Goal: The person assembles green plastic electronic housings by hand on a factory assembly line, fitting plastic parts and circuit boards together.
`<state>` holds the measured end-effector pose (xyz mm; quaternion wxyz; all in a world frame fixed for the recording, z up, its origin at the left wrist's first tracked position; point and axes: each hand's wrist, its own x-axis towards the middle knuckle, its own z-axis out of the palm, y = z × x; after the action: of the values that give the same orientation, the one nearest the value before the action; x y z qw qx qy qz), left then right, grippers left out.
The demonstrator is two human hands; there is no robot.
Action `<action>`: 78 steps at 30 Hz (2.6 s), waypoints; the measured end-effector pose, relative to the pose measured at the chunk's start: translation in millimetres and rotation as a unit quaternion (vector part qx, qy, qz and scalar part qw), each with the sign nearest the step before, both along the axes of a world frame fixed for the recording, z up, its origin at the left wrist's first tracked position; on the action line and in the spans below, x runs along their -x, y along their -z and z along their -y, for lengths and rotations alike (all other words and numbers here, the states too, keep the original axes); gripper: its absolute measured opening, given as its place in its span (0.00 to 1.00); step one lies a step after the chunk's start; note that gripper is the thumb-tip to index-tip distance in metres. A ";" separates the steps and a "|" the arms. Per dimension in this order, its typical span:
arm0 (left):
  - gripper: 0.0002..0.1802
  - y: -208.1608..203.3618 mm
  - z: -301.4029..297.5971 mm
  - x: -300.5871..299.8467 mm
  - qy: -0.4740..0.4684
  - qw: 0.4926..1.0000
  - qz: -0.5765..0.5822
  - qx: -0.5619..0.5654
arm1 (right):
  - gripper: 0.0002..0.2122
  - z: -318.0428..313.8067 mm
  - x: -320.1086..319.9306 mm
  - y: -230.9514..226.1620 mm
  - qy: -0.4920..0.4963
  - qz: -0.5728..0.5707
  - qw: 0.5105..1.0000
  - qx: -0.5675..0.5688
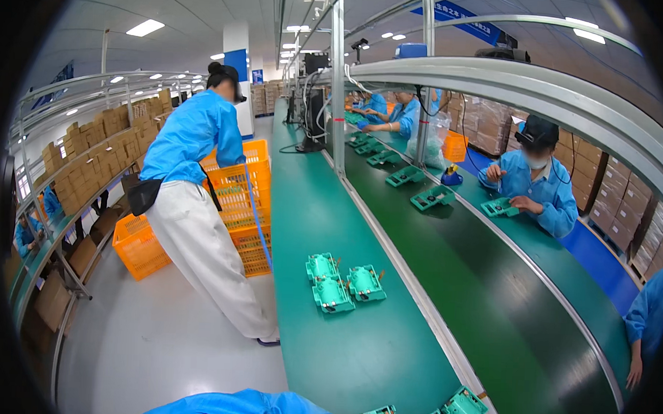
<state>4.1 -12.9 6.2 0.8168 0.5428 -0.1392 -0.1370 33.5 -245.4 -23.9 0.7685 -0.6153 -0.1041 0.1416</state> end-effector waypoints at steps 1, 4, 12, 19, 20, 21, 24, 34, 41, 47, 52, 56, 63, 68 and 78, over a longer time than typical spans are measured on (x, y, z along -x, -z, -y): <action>0.32 2.0 -9.4 0.2 -0.021 1.000 -0.012 0.000 | 0.30 -33.6 0.4 -28.7 0.013 -0.139 0.990 -0.009; 0.32 -7.7 -9.6 6.7 -0.012 1.000 -0.007 -0.006 | 0.29 -28.5 8.9 -32.4 0.013 -0.124 0.992 -0.011; 0.32 -8.4 -22.1 3.7 -0.042 0.999 0.002 -0.013 | 0.28 -37.0 9.0 -34.2 0.110 -0.176 0.976 -0.072; 0.32 -19.4 -41.5 5.1 -0.079 0.996 0.017 -0.021 | 0.27 -32.3 9.8 -30.7 0.080 -0.154 0.982 -0.077; 0.32 -20.9 -45.9 6.4 -0.087 0.996 0.020 -0.021 | 0.26 -31.9 9.3 -29.9 0.067 -0.162 0.980 -0.088; 0.32 -22.3 -50.3 7.8 -0.095 0.995 0.022 -0.021 | 0.25 -32.1 9.4 -28.8 0.054 -0.170 0.979 -0.101; 0.32 -18.1 -62.3 5.3 -0.107 0.994 0.025 -0.018 | 0.21 -47.3 8.8 -38.9 0.071 -0.110 0.990 -0.055; 0.26 -6.1 -164.5 22.7 -0.395 0.905 -0.069 -0.144 | 0.11 -49.5 18.2 -54.9 0.029 -0.084 0.980 -0.178; 0.16 36.4 -248.4 39.5 -0.562 0.674 -0.020 -0.480 | 0.08 -52.8 22.4 -59.5 -0.013 -0.075 0.986 -0.145; 0.18 -0.9 -213.5 -1.0 -0.512 0.635 0.129 -0.564 | 0.08 -49.1 22.9 -56.4 -0.014 -0.066 0.987 -0.143; 0.23 -37.8 -164.3 -58.5 -0.234 0.741 0.225 -0.587 | 0.07 -50.8 21.6 -55.7 -0.020 -0.090 0.986 -0.141; 0.31 -56.2 -103.8 -118.3 -0.088 0.735 0.253 -0.623 | 0.07 -50.4 20.6 -54.0 -0.042 -0.111 0.982 -0.149; 0.47 -46.7 6.3 -206.9 0.020 0.683 0.193 -0.704 | 0.07 -42.3 18.0 -50.3 -0.048 -0.126 0.981 -0.139; 0.52 -20.6 56.6 -234.3 -0.009 0.652 0.247 -0.717 | 0.07 -39.2 15.6 -48.4 -0.075 -0.127 0.980 -0.132; 0.46 26.0 76.2 -261.4 -0.064 0.590 0.258 -0.763 | 0.06 -40.5 15.0 -58.5 -0.083 -0.107 0.985 -0.109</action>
<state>265.5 -89.2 -19.8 0.0407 0.9873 -0.1536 0.0054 18.5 -204.9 34.6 0.8232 -0.4985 -0.0869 0.2575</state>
